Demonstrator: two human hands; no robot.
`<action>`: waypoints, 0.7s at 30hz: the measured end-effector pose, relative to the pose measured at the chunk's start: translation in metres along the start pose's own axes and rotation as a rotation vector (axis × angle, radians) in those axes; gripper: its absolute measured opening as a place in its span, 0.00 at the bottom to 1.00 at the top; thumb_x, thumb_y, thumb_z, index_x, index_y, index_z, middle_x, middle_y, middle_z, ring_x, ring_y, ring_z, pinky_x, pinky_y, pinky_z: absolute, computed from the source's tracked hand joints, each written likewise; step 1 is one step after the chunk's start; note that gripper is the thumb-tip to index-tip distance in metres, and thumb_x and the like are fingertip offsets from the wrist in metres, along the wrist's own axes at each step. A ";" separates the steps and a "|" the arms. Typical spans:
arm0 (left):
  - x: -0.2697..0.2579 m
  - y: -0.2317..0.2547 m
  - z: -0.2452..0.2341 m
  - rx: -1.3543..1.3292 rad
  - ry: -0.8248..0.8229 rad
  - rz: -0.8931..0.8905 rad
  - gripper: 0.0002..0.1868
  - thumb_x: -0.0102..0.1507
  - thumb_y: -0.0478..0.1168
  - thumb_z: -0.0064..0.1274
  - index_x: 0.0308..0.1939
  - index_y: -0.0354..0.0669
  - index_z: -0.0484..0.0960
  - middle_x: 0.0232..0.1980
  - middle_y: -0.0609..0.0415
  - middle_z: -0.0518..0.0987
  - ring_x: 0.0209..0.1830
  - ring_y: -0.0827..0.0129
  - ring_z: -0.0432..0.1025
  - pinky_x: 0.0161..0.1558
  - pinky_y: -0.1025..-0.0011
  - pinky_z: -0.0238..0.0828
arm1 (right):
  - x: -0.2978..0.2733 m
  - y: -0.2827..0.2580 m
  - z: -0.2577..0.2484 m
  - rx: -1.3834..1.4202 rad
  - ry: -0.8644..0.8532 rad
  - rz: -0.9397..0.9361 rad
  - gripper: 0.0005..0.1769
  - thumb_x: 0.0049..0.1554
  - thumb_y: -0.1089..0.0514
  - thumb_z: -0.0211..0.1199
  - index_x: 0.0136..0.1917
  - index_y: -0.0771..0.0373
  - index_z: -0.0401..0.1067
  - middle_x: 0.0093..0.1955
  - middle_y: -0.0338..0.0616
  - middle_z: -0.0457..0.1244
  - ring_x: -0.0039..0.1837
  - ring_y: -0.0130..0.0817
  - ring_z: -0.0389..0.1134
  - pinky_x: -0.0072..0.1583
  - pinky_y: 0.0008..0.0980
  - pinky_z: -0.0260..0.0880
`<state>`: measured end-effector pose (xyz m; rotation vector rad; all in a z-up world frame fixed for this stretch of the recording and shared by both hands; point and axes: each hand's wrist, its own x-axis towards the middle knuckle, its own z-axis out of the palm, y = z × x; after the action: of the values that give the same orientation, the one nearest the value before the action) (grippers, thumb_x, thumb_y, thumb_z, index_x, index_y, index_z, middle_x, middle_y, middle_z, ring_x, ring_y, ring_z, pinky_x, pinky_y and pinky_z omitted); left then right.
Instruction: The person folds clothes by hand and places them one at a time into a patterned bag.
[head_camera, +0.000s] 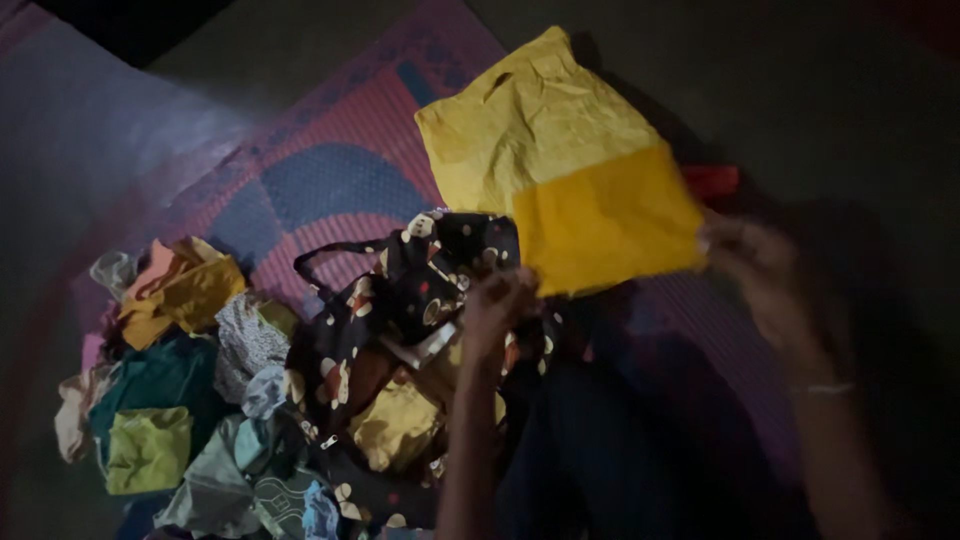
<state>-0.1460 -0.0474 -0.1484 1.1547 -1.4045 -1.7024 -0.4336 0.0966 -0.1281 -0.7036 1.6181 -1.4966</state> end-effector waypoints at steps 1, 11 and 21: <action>-0.008 -0.011 0.001 -0.040 0.022 -0.147 0.14 0.67 0.42 0.59 0.46 0.32 0.82 0.33 0.55 0.78 0.32 0.74 0.74 0.28 0.75 0.61 | -0.004 0.012 -0.004 -0.071 0.030 0.172 0.16 0.58 0.57 0.65 0.59 0.61 0.76 0.50 0.39 0.69 0.53 0.29 0.70 0.56 0.30 0.72; 0.023 -0.033 -0.013 0.068 -0.164 -0.012 0.24 0.65 0.37 0.49 0.64 0.32 0.79 0.50 0.48 0.83 0.38 0.74 0.76 0.36 0.80 0.71 | 0.029 0.014 -0.004 -0.064 -0.019 -0.045 0.18 0.59 0.58 0.68 0.61 0.64 0.74 0.52 0.44 0.69 0.49 0.29 0.70 0.54 0.31 0.74; 0.122 -0.074 0.015 -0.180 0.281 0.091 0.22 0.68 0.33 0.50 0.66 0.32 0.72 0.51 0.40 0.82 0.41 0.60 0.76 0.43 0.67 0.73 | 0.123 0.070 0.021 -0.088 0.164 -0.409 0.20 0.64 0.58 0.67 0.67 0.66 0.68 0.58 0.46 0.64 0.58 0.33 0.68 0.61 0.33 0.72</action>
<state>-0.2055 -0.1324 -0.2472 1.1584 -1.0927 -1.5023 -0.4721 -0.0069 -0.2188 -1.0318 1.7435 -1.8192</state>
